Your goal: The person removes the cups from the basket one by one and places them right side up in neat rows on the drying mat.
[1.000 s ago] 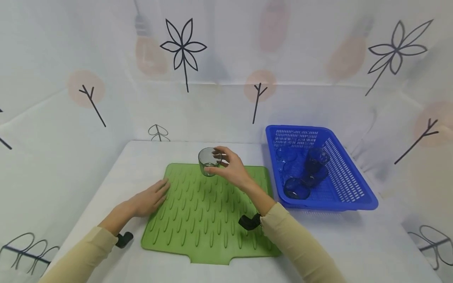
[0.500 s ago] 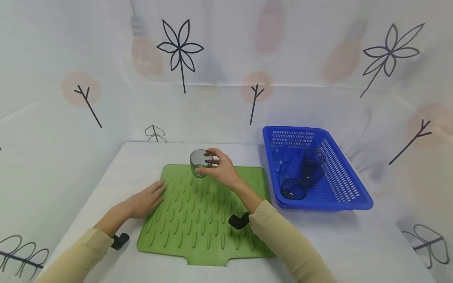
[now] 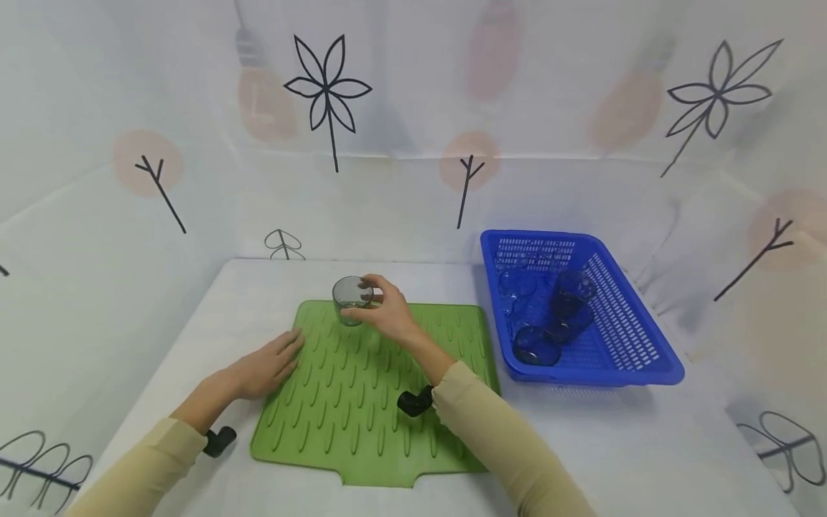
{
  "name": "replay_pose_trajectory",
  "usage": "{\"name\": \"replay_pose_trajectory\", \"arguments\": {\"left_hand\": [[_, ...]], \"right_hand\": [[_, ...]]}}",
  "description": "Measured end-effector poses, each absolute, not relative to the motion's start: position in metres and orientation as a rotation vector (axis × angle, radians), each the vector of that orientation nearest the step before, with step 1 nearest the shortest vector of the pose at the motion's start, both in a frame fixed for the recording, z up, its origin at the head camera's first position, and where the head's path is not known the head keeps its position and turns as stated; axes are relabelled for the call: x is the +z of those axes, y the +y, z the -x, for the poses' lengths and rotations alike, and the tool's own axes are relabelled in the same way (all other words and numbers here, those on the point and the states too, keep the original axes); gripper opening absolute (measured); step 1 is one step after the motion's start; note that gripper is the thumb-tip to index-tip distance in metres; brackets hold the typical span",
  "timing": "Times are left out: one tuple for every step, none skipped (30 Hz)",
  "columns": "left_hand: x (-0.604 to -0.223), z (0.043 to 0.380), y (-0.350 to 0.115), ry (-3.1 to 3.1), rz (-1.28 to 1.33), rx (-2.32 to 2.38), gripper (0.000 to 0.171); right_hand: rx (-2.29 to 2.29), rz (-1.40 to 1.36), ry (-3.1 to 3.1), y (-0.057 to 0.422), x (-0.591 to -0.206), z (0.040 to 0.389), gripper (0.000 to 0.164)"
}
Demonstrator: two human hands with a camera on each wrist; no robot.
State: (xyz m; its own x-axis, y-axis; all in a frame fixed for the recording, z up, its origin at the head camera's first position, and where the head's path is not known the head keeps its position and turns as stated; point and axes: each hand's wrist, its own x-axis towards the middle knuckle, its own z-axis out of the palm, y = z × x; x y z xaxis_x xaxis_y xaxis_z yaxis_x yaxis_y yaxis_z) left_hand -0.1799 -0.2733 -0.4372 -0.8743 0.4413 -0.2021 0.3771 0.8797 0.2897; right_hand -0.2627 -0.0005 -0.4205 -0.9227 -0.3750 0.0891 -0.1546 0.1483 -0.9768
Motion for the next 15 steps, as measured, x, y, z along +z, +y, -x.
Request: {"name": "replay_pose_trajectory", "arguments": {"left_hand": [[-0.437, 0.180, -0.273, 2.788, -0.621, 0.348, 0.055], [-0.437, 0.181, -0.273, 2.788, -0.626, 0.343, 0.055], [-0.438, 0.182, -0.272, 2.789, -0.630, 0.339, 0.055], [-0.438, 0.183, -0.272, 2.789, -0.635, 0.333, 0.055], [-0.438, 0.184, -0.272, 2.790, -0.636, 0.327, 0.055], [-0.438, 0.184, -0.272, 2.791, -0.641, 0.324, 0.055], [-0.439, 0.185, -0.272, 2.790, -0.641, 0.323, 0.055], [-0.439, 0.185, -0.273, 2.791, -0.643, 0.324, 0.055], [-0.440, 0.185, -0.273, 2.790, -0.641, 0.326, 0.055], [-0.440, 0.185, -0.273, 2.790, -0.639, 0.326, 0.055], [-0.441, 0.184, -0.273, 2.790, -0.634, 0.332, 0.056], [-0.441, 0.184, -0.273, 2.791, -0.632, 0.339, 0.056], [-0.441, 0.183, -0.273, 2.791, -0.626, 0.349, 0.056], [-0.441, 0.182, -0.273, 2.794, -0.626, 0.357, 0.056], [-0.443, 0.182, -0.274, 2.797, -0.626, 0.363, 0.056]], "right_hand": [[-1.869, 0.526, 2.249, -0.001, -0.423, 0.264, 0.078], [-1.871, 0.531, 2.251, -0.002, -0.425, 0.265, 0.079], [-1.870, 0.532, 2.255, -0.003, -0.426, 0.265, 0.078], [-1.868, 0.530, 2.257, -0.004, -0.427, 0.266, 0.079], [-1.865, 0.530, 2.260, -0.005, -0.428, 0.267, 0.079], [-1.866, 0.528, 2.257, -0.006, -0.429, 0.267, 0.079], [-1.864, 0.523, 2.258, -0.008, -0.429, 0.267, 0.079], [-1.858, 0.513, 2.262, -0.010, -0.429, 0.267, 0.080], [-1.852, 0.505, 2.265, -0.012, -0.430, 0.267, 0.080], [-1.850, 0.496, 2.264, -0.014, -0.430, 0.267, 0.080], [-1.848, 0.491, 2.263, -0.018, -0.430, 0.267, 0.080], [-1.849, 0.484, 2.259, -0.021, -0.430, 0.268, 0.081], [-1.843, 0.477, 2.262, -0.024, -0.430, 0.268, 0.081], [-1.840, 0.475, 2.261, -0.027, -0.430, 0.268, 0.081], [-1.837, 0.477, 2.260, -0.030, -0.430, 0.268, 0.081]]}}
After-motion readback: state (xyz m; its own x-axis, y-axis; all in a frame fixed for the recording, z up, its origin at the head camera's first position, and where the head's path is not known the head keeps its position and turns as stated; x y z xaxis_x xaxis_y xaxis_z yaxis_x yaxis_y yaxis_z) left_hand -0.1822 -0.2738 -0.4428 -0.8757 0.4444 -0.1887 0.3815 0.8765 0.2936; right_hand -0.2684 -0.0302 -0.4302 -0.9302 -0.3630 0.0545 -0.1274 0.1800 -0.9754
